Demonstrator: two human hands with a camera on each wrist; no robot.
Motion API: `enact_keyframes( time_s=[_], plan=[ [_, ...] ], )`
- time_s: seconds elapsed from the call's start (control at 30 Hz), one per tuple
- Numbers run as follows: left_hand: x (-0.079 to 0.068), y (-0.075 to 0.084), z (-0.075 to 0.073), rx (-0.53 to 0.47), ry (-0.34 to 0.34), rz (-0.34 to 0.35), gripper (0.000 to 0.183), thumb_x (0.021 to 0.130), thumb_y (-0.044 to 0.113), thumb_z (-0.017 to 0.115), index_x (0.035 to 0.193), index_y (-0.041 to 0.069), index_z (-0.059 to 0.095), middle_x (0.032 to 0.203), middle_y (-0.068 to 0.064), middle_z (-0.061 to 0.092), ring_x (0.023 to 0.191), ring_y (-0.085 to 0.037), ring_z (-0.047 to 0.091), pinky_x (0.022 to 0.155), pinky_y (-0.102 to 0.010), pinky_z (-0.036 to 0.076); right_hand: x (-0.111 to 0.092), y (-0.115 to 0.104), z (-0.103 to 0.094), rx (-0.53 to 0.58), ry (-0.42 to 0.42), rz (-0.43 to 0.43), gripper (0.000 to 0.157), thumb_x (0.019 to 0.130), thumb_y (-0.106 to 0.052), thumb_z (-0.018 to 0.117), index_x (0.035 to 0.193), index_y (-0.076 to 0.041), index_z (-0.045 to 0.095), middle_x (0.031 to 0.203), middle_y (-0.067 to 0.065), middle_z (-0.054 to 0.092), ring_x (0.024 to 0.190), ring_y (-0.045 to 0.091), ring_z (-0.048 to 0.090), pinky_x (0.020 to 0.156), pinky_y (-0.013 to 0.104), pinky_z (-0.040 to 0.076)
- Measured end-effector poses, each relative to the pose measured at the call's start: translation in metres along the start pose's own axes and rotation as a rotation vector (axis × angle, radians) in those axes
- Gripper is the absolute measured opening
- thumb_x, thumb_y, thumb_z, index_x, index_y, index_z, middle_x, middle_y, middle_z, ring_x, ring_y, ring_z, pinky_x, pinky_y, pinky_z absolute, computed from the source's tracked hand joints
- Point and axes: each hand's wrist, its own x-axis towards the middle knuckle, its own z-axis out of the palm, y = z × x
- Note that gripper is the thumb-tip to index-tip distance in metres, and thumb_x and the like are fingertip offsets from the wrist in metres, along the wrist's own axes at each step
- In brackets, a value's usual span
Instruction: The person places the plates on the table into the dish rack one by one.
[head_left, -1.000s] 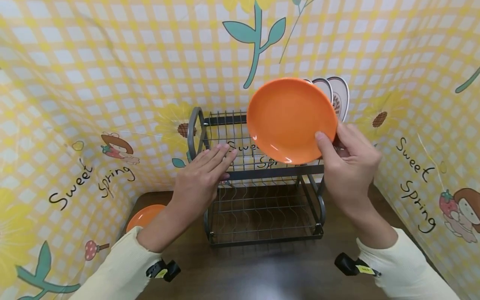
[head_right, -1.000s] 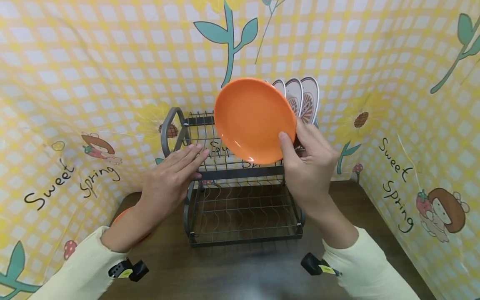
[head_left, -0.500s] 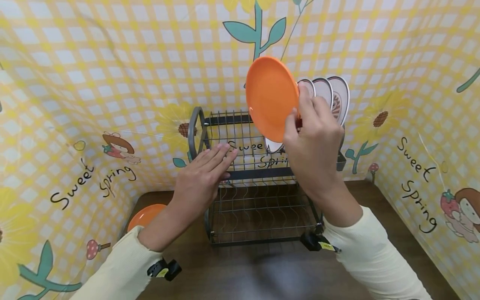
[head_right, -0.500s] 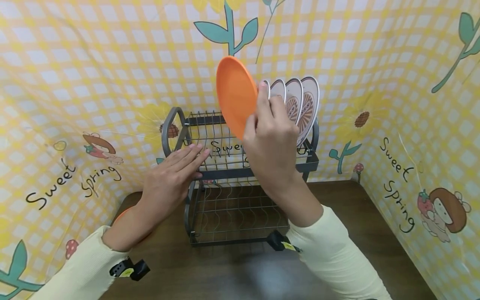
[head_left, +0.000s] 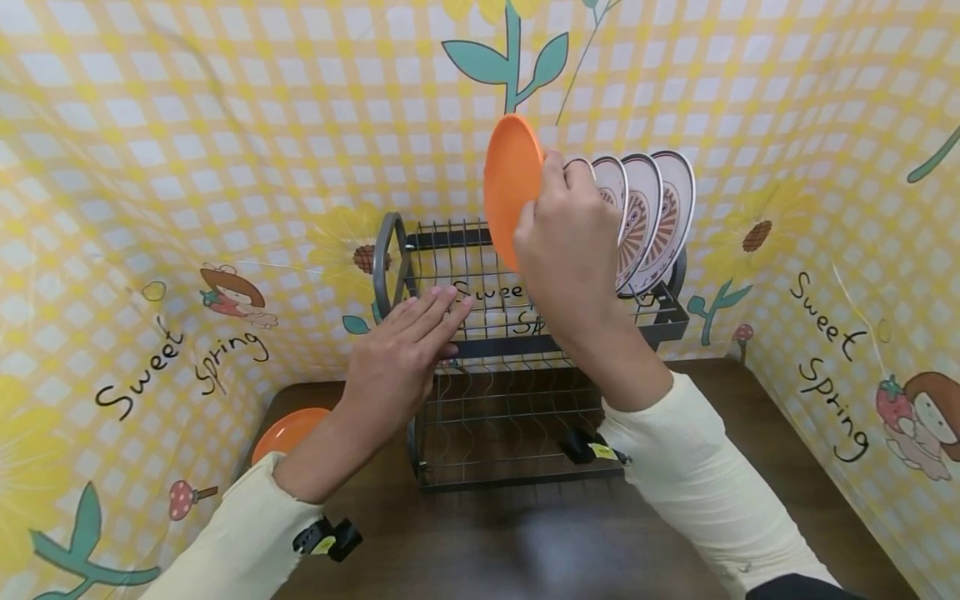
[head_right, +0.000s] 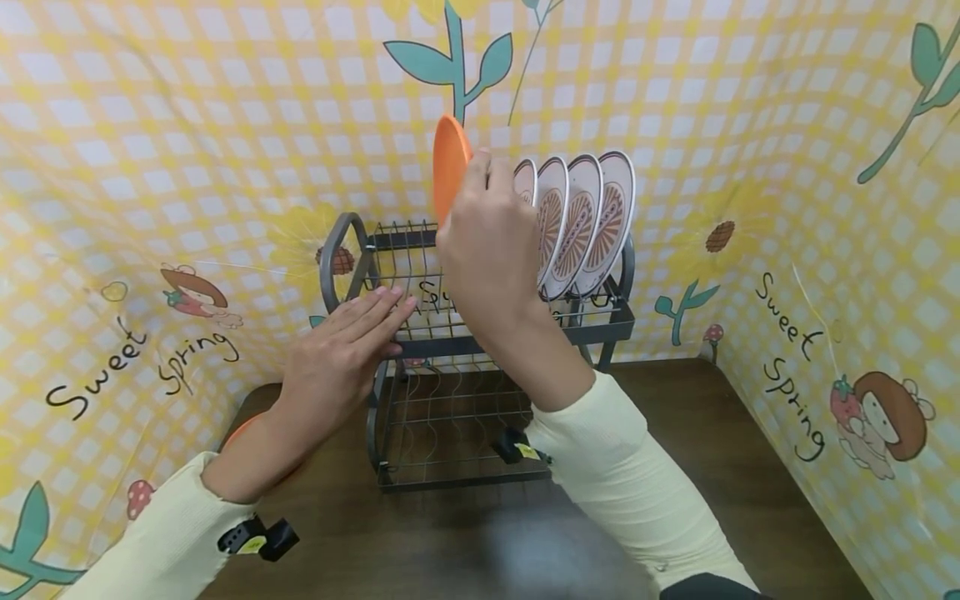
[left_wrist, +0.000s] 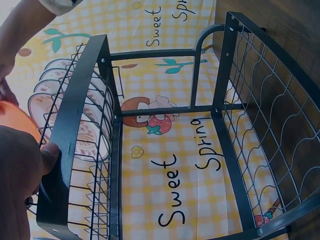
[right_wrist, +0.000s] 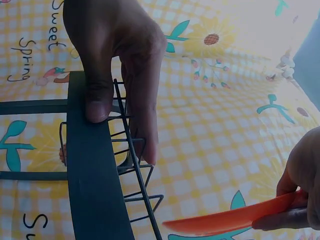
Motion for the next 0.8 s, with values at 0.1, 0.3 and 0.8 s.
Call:
enact_keyframes(
  time_s=[0.1, 0.3, 0.8],
  plan=[
    [0.000, 0.000, 0.000, 0.002, 0.006, 0.000, 0.052, 0.089, 0.020, 0.068, 0.139, 0.016, 0.054, 0.140, -0.005, 0.053, 0.126, -0.022, 0.055, 0.105, -0.041, 0.046, 0.005, -0.002, 0.004, -0.107, -0.078, 0.001, 0.040, 0.091, -0.006, 0.053, 0.128, 0.008, 0.057, 0.106, 0.022, 0.065, 0.086, 0.034, 0.069, 0.070, 0.042, 0.061],
    [0.000, 0.000, -0.001, -0.001, 0.001, -0.006, 0.052, 0.089, 0.020, 0.068, 0.139, 0.016, 0.054, 0.140, -0.005, 0.053, 0.127, -0.022, 0.054, 0.105, -0.041, 0.046, 0.012, -0.002, 0.015, -0.234, -0.236, 0.007, 0.035, 0.091, -0.010, 0.053, 0.117, 0.012, 0.059, 0.094, 0.017, 0.063, 0.084, 0.030, 0.064, 0.069, 0.037, 0.061],
    [-0.001, 0.000, -0.001, -0.015, 0.002, -0.010, 0.052, 0.088, 0.019, 0.068, 0.138, 0.016, 0.054, 0.139, -0.007, 0.054, 0.127, -0.023, 0.054, 0.106, -0.042, 0.045, 0.016, -0.003, 0.031, -0.233, -0.415, 0.066, 0.028, 0.086, -0.013, 0.062, 0.106, 0.007, 0.065, 0.093, 0.017, 0.062, 0.079, 0.032, 0.067, 0.066, 0.037, 0.061]
  ],
)
